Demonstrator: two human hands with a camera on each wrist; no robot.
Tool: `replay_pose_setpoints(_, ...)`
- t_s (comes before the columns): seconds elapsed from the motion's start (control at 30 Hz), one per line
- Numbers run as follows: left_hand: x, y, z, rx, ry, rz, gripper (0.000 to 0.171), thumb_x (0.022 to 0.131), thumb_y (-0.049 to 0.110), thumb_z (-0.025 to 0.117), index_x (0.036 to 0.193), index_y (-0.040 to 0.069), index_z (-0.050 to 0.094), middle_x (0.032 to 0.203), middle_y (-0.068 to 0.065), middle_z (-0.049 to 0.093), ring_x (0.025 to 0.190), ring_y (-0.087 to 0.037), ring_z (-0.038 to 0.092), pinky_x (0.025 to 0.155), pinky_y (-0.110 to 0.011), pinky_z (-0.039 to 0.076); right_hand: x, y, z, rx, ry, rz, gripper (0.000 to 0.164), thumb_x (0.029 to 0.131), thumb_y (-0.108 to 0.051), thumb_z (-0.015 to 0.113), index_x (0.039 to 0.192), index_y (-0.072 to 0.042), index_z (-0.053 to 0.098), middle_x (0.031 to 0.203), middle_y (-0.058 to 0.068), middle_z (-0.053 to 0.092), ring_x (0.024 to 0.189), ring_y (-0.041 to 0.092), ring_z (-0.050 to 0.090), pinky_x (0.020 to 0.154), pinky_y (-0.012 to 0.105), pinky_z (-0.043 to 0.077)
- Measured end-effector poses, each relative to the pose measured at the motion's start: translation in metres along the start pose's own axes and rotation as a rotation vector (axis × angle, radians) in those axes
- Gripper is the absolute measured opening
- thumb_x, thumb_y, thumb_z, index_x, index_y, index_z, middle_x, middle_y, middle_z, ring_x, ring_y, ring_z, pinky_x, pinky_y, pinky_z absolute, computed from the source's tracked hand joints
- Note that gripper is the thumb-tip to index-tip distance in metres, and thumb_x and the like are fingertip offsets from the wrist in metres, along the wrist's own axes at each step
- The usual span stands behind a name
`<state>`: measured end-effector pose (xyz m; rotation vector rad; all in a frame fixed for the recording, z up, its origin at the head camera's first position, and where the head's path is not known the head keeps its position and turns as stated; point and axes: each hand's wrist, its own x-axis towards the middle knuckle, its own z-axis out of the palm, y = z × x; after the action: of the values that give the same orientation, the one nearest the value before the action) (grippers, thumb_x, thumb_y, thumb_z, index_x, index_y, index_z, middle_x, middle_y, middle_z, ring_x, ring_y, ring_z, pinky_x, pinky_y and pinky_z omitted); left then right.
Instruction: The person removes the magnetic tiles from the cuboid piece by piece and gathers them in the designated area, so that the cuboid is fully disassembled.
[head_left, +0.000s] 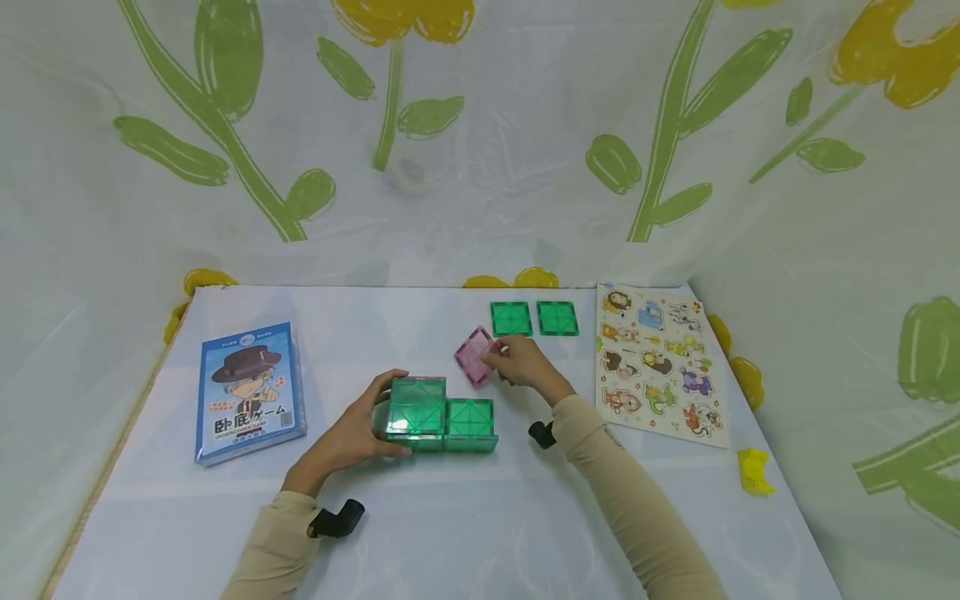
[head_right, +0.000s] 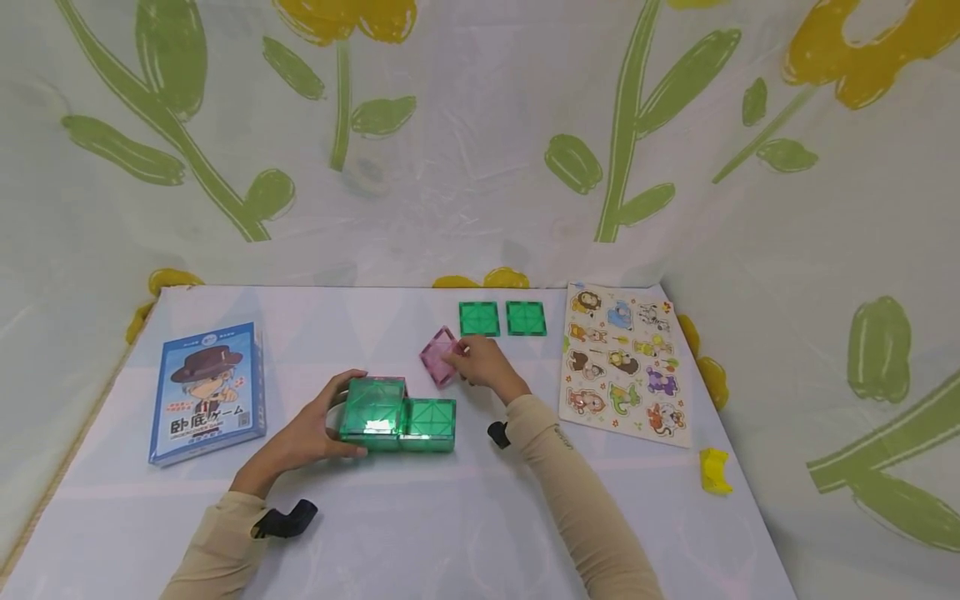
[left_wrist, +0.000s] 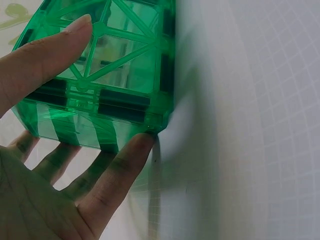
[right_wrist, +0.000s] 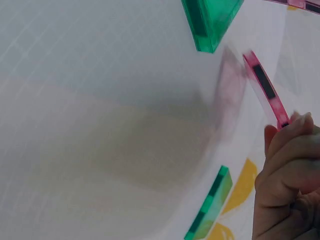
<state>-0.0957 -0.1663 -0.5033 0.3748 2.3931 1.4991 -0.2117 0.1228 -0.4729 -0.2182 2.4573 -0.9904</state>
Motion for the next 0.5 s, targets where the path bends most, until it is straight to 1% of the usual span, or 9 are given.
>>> replay_pose_setpoints(0.13,0.000,0.001,0.000,-0.003,0.006,-0.001,0.112,0.068,0.018,0.093,0.155,0.022,0.024,0.159,-0.023,0.033,0.146,-0.055,0.030,0.106,-0.074,0.038,0.008,0.000,0.006,0.117,0.065,0.035,0.030,0.102,-0.029,0.059,0.117,-0.003,0.061,0.068,0.005,0.063,0.055,0.012,0.054,0.054,0.022,0.049)
replay_pose_setpoints(0.3,0.000,0.001,0.001,-0.007,0.001,-0.014,0.112,0.068,0.017,0.093,0.156,0.022,0.023,0.160,-0.024,0.032,0.146,-0.055,0.029,0.106,-0.074,0.038,0.019,0.002,0.013,0.219,0.139,0.075,0.028,0.102,-0.026,0.056,0.115,-0.001,0.059,0.072,0.007,0.066,0.056,0.013,0.059,0.054,0.022,0.053)
replay_pose_setpoints(0.4,-0.001,0.001,0.001,-0.008,0.002,-0.021,0.112,0.067,0.017,0.093,0.156,0.022,0.024,0.160,-0.023,0.032,0.147,-0.055,0.029,0.106,-0.074,0.038,0.023,0.003,0.015,0.235,0.164,0.102,0.029,0.102,-0.028,0.055,0.108,0.000,0.061,0.072,0.007,0.067,0.057,0.014,0.060,0.055,0.022,0.054)
replay_pose_setpoints(0.5,-0.001,0.001,0.001,-0.002,0.007,-0.022,0.112,0.067,0.018,0.094,0.155,0.024,0.024,0.160,-0.023,0.032,0.147,-0.054,0.029,0.107,-0.074,0.038,0.026,0.002,0.016,0.209,0.185,0.126,0.034,0.102,-0.033,0.057,0.095,-0.001,0.065,0.068,0.006,0.066,0.057,0.014,0.060,0.055,0.022,0.053)
